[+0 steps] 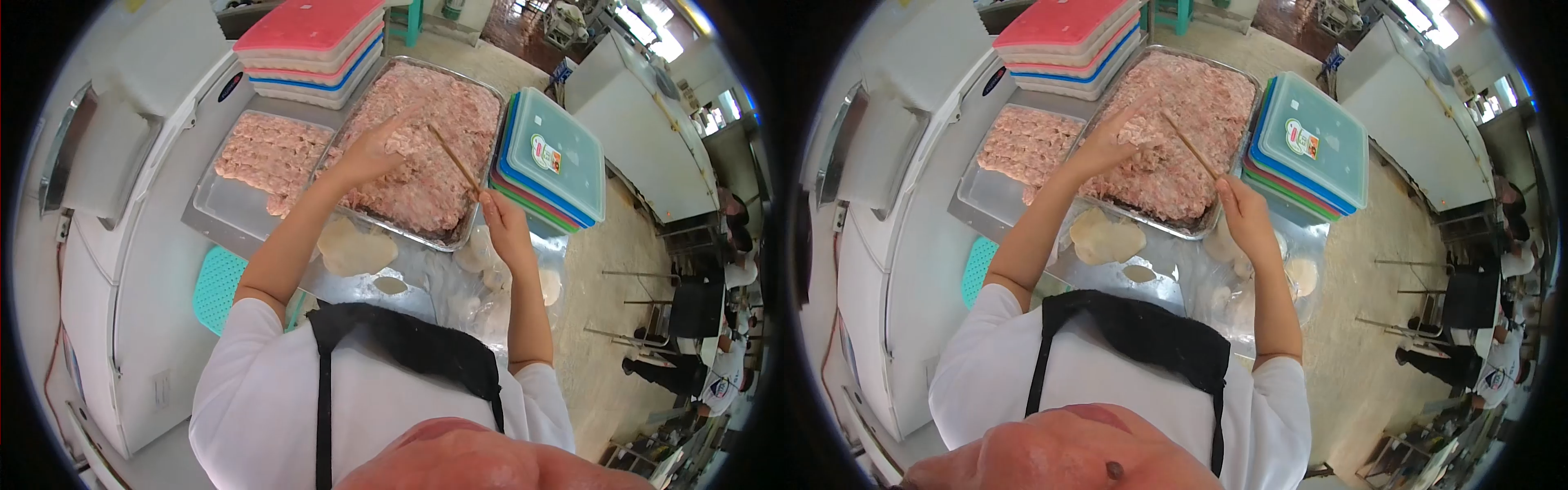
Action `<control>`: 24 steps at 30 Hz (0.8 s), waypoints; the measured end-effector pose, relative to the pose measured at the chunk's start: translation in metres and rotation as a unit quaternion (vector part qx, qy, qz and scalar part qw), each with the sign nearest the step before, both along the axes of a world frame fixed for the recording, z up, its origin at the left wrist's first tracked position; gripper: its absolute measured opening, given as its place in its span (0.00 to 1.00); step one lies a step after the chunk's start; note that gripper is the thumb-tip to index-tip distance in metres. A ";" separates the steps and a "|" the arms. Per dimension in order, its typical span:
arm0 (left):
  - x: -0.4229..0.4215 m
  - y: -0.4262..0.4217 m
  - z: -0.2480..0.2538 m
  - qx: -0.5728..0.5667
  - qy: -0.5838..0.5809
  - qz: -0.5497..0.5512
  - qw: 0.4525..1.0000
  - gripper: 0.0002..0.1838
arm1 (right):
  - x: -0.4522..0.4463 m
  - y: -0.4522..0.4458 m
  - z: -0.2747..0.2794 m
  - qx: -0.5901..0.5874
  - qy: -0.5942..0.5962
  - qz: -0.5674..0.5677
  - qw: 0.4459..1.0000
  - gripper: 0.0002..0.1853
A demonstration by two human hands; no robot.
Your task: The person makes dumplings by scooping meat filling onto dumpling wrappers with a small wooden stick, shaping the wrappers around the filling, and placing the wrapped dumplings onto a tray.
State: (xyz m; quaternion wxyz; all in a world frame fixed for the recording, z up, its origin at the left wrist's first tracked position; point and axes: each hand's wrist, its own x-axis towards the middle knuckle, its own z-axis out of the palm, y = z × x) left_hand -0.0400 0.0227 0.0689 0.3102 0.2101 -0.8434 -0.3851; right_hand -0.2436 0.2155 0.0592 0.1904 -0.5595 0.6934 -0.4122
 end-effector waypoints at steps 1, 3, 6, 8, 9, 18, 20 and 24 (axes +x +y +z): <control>0.000 0.003 0.006 -0.004 -0.004 0.004 1.000 0.46 | -0.004 0.000 -0.011 0.036 -0.030 0.006 0.999 0.15; 0.001 0.004 0.004 -0.021 -0.020 -0.018 0.999 0.50 | -0.007 0.000 -0.029 0.109 -0.091 0.016 0.990 0.16; 0.001 0.009 0.009 -0.003 -0.088 -0.033 0.996 0.54 | 0.000 -0.006 -0.038 0.090 -0.173 0.055 0.979 0.16; 0.000 0.008 0.011 -0.009 -0.096 -0.036 0.995 0.53 | 0.003 -0.006 -0.028 0.093 -0.212 0.054 0.971 0.16; 0.001 0.006 0.006 -0.026 -0.074 -0.035 0.996 0.52 | 0.005 -0.005 -0.024 0.095 -0.231 0.054 0.967 0.16; 0.001 -0.023 -0.059 -0.027 -0.041 -0.055 0.997 0.23 | 0.017 0.010 -0.010 -0.002 -0.048 0.049 0.998 0.18; -0.002 -0.033 -0.073 -0.053 -0.038 -0.065 0.996 0.22 | 0.024 0.011 -0.007 -0.025 -0.022 0.052 0.998 0.19; 0.013 -0.012 -0.018 -0.018 -0.053 -0.106 0.993 0.25 | 0.036 0.011 -0.002 0.024 -0.090 0.007 0.996 0.19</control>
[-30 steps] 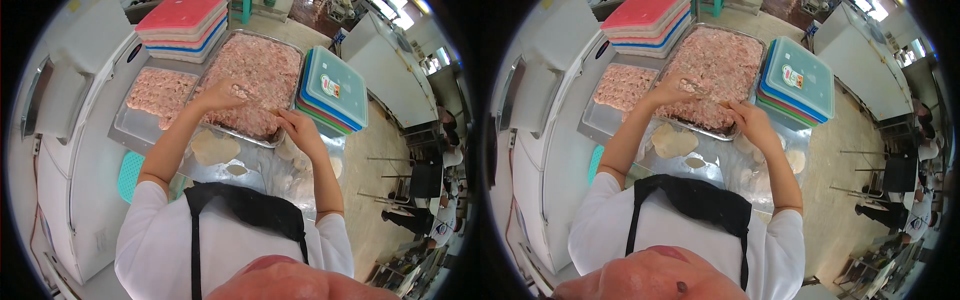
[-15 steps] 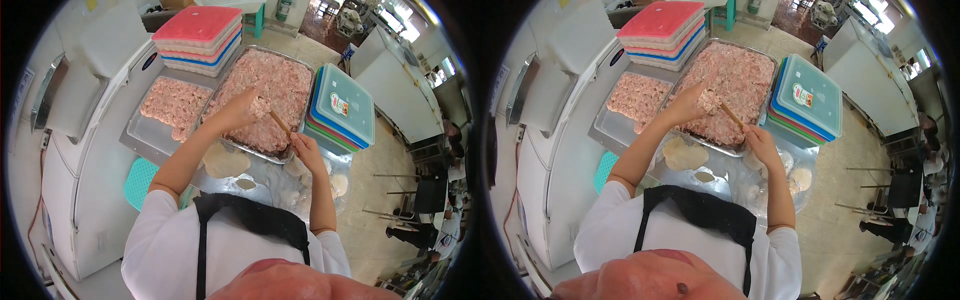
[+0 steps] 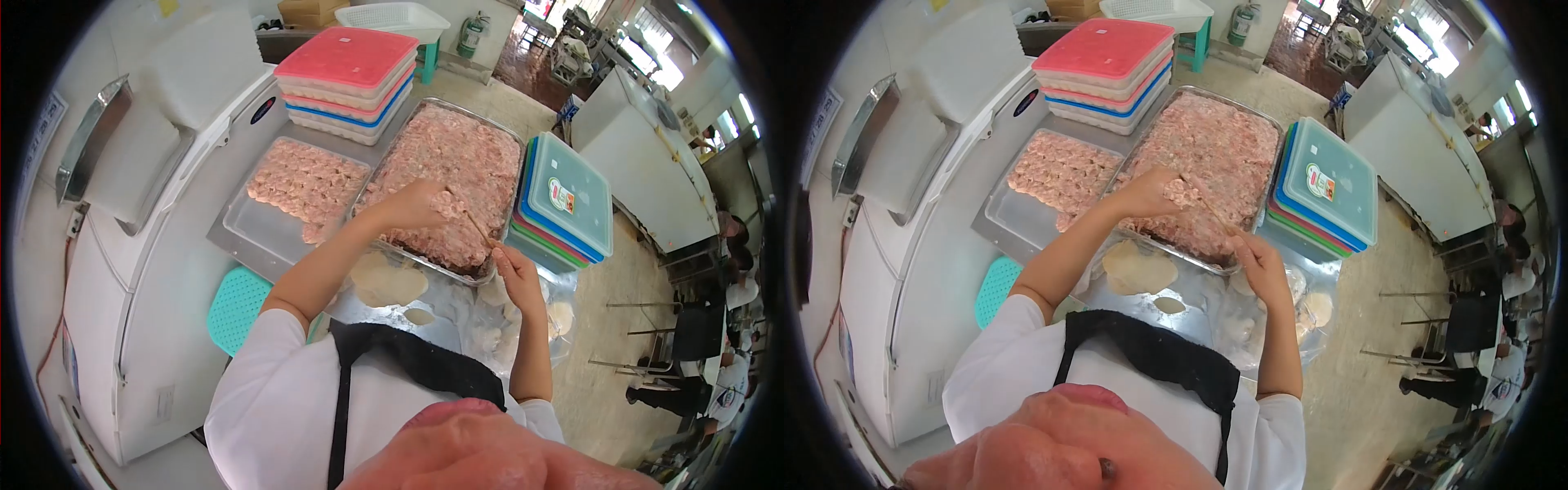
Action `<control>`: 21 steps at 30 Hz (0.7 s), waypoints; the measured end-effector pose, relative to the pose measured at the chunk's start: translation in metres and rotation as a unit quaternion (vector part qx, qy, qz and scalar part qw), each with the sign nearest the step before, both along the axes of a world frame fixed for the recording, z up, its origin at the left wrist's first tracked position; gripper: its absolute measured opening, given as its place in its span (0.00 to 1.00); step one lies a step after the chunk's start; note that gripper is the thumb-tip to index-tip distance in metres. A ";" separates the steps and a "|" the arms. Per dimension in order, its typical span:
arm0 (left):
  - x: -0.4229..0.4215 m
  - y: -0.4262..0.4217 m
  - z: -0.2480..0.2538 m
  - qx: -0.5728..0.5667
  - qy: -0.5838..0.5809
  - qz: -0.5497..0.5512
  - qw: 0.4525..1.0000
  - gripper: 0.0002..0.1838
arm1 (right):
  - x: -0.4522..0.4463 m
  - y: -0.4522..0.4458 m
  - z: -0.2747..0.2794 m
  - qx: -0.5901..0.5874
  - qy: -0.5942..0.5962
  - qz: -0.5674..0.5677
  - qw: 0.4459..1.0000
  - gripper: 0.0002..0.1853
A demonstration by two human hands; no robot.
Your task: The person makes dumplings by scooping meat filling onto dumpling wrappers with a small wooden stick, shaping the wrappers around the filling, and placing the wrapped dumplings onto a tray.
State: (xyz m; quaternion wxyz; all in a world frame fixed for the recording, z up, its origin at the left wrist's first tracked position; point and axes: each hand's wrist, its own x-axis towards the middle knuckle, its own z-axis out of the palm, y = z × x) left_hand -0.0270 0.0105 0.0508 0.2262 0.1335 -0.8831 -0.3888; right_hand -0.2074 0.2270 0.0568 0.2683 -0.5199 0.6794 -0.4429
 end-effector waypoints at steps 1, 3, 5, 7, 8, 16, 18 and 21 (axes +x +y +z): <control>0.004 0.003 0.011 0.012 -0.006 -0.005 1.000 0.28 | 0.000 -0.001 -0.002 0.020 -0.023 0.007 0.999 0.19; 0.004 0.000 0.012 0.038 -0.042 -0.035 0.998 0.27 | 0.001 -0.006 -0.009 0.059 -0.069 0.021 0.996 0.18; 0.008 -0.008 0.006 0.020 -0.027 -0.060 0.998 0.26 | 0.008 -0.012 -0.013 0.051 -0.077 0.040 0.995 0.18; 0.010 -0.010 0.000 -0.036 0.041 -0.084 0.995 0.24 | 0.013 -0.016 -0.018 0.038 -0.052 0.053 0.997 0.17; 0.012 -0.012 -0.004 -0.006 0.004 -0.070 0.998 0.24 | 0.012 -0.019 -0.020 0.030 -0.023 0.057 0.998 0.15; 0.014 -0.044 -0.039 0.229 -0.055 -0.016 0.972 0.23 | 0.060 -0.029 -0.009 -0.050 0.329 -0.087 0.939 0.12; 0.015 -0.048 -0.042 0.240 -0.105 -0.075 0.962 0.24 | 0.037 -0.027 -0.046 0.040 0.318 -0.079 0.944 0.13; 0.022 -0.042 -0.036 0.110 -0.049 -0.104 0.987 0.25 | 0.018 -0.015 -0.035 0.183 0.344 -0.076 0.918 0.14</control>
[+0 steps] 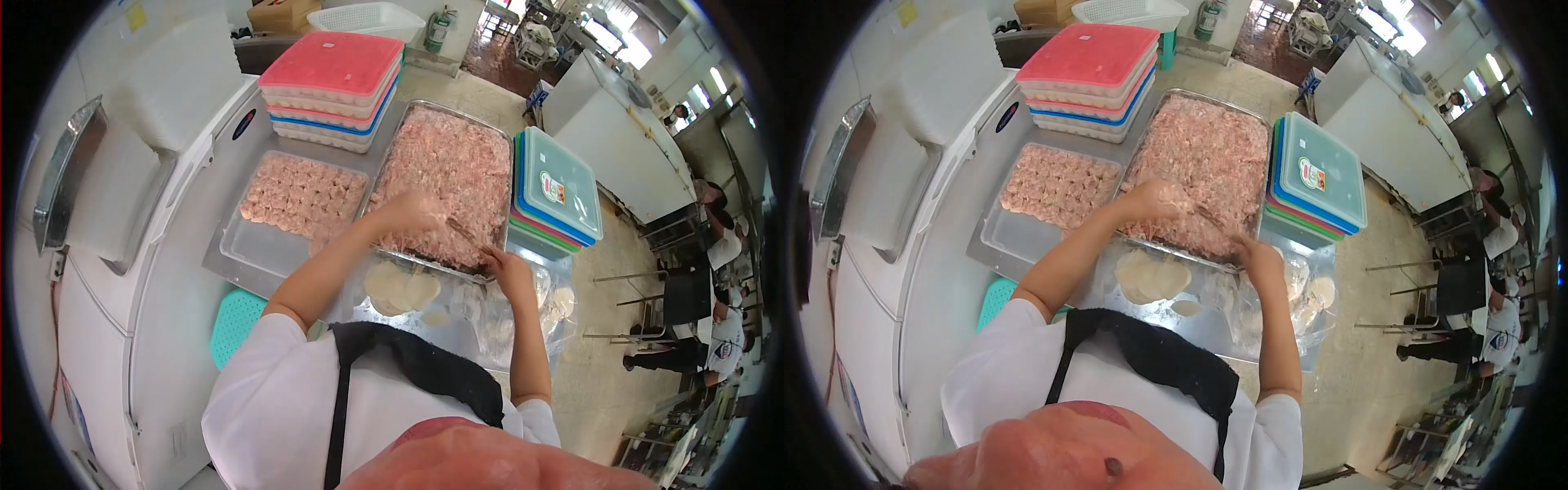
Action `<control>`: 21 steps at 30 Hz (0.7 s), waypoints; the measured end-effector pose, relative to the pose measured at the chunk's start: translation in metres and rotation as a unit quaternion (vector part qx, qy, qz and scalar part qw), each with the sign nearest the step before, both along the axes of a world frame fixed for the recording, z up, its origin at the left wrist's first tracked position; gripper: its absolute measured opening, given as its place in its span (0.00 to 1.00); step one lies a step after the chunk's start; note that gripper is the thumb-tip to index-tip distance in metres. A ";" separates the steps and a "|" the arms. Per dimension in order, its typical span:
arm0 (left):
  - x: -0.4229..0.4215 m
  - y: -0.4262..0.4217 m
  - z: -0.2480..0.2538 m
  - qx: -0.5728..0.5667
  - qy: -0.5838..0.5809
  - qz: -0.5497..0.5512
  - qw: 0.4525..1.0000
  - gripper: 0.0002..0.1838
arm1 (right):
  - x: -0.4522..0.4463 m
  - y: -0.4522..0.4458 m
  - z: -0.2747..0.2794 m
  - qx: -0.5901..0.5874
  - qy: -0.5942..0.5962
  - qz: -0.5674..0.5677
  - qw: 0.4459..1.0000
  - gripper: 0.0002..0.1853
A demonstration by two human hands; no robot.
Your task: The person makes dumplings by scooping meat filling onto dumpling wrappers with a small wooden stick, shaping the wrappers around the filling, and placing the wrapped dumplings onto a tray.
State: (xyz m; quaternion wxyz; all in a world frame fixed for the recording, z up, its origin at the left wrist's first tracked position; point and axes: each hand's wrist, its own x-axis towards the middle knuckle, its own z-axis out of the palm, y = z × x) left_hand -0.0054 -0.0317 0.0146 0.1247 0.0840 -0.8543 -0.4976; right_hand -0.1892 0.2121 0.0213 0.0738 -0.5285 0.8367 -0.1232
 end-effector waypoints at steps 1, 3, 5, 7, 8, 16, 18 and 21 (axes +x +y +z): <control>0.005 0.002 0.005 -0.065 0.045 0.004 0.997 0.25 | 0.005 0.000 0.015 -0.022 -0.010 -0.018 1.000 0.14; 0.011 0.009 0.014 -0.103 0.026 0.045 0.993 0.27 | 0.020 0.009 0.041 -0.057 -0.034 -0.058 0.996 0.14; 0.008 0.009 0.015 -0.095 0.029 0.061 0.993 0.29 | 0.031 0.008 0.046 -0.162 -0.076 -0.048 0.983 0.14; 0.003 0.008 0.015 -0.039 0.046 0.046 0.997 0.31 | 0.033 0.005 0.036 -0.266 -0.124 -0.015 0.956 0.14; 0.003 0.009 0.013 -0.011 0.071 0.055 0.996 0.29 | 0.032 0.006 0.037 -0.258 -0.161 -0.015 0.953 0.15; 0.017 0.026 0.063 -0.064 0.109 0.001 0.992 0.23 | 0.047 0.002 0.063 -0.162 -0.240 0.111 0.951 0.14; 0.011 0.020 0.051 -0.075 0.104 0.000 0.992 0.23 | 0.031 -0.007 0.059 -0.151 -0.194 0.127 0.961 0.13; -0.002 0.014 0.018 0.020 0.075 0.091 0.993 0.23 | 0.024 -0.013 0.062 -0.189 -0.075 0.113 0.973 0.11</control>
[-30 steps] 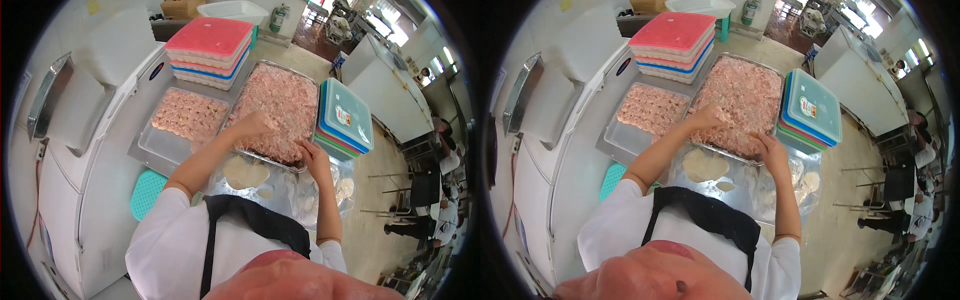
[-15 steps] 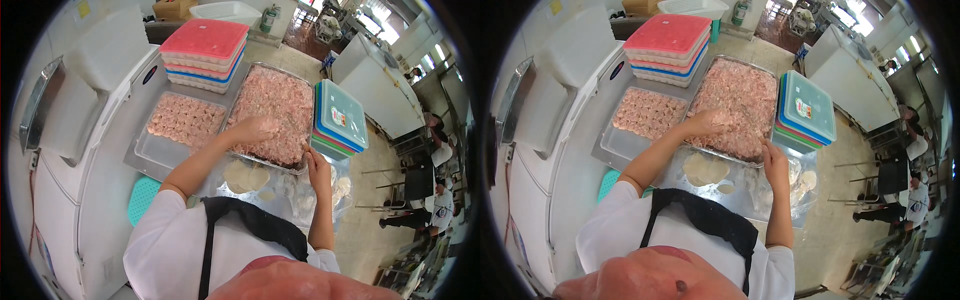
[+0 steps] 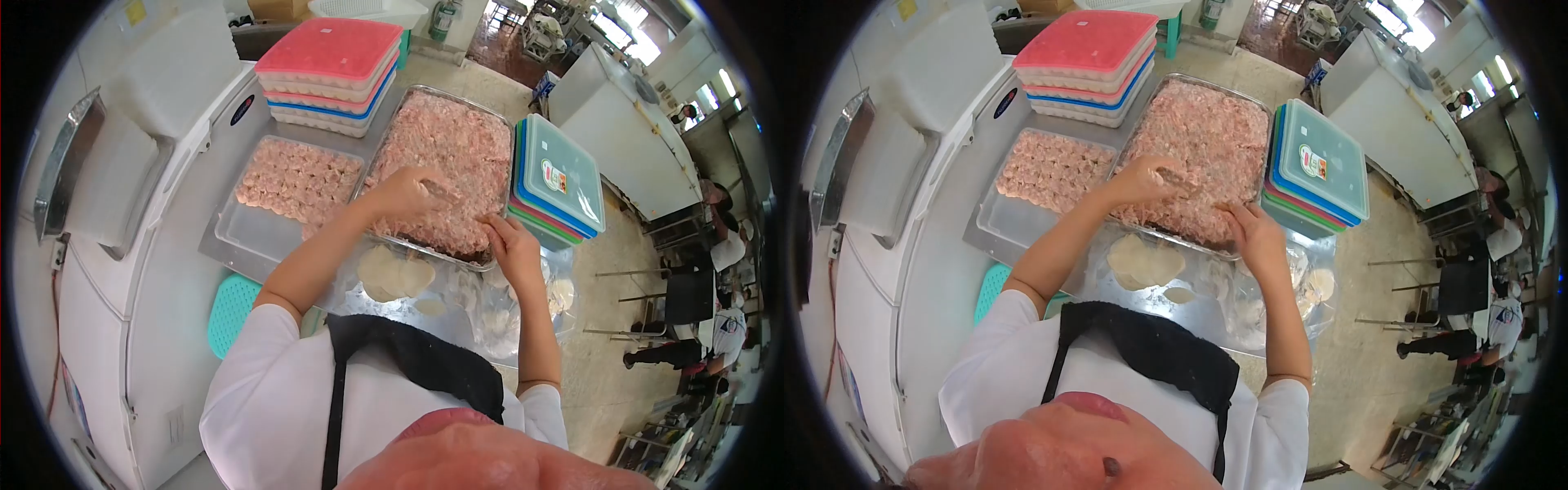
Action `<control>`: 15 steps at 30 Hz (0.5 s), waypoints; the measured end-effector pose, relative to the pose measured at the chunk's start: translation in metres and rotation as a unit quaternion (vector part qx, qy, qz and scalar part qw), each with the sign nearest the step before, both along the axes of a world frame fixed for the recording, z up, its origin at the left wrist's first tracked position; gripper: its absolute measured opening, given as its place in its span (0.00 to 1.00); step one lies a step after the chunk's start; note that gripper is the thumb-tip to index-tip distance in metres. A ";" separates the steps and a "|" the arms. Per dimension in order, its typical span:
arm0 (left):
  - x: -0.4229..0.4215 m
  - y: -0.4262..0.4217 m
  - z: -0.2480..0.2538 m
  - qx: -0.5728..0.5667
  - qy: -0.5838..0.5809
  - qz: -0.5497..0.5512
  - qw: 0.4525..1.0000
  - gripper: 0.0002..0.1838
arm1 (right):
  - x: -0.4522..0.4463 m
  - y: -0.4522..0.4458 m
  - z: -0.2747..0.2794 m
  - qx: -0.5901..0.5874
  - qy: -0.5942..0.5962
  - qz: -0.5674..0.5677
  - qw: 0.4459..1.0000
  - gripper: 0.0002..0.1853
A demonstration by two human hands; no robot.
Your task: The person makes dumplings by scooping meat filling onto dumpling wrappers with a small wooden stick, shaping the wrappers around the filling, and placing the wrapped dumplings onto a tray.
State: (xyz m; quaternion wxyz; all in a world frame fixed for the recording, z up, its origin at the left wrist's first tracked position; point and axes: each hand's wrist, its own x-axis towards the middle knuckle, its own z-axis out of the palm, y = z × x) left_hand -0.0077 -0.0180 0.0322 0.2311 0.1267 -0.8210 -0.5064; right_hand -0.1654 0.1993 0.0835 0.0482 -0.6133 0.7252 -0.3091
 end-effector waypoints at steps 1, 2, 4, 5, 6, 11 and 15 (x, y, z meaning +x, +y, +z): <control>-0.004 -0.002 -0.008 0.055 -0.009 0.044 0.997 0.23 | 0.004 -0.002 -0.005 -0.033 0.036 -0.020 0.999 0.11; -0.006 -0.007 -0.017 -0.020 0.011 0.066 0.998 0.24 | 0.008 -0.003 -0.010 -0.064 0.071 -0.041 0.995 0.11; -0.005 -0.011 -0.032 -0.164 0.046 0.099 0.980 0.26 | 0.001 -0.010 -0.030 -0.017 0.057 -0.022 0.998 0.12; 0.000 -0.004 -0.024 -0.130 -0.034 0.081 0.988 0.29 | -0.015 -0.016 -0.052 0.017 0.059 -0.024 0.998 0.12; 0.006 0.004 -0.003 -0.097 -0.113 0.062 0.987 0.33 | -0.030 -0.014 -0.072 0.050 0.062 -0.026 0.996 0.12; 0.015 0.014 0.001 0.001 -0.088 0.063 0.994 0.40 | -0.067 0.023 -0.053 0.104 0.007 -0.057 0.993 0.15; 0.011 0.029 0.037 -0.084 -0.030 0.018 0.996 0.33 | -0.059 0.035 -0.002 0.036 -0.206 0.038 0.977 0.13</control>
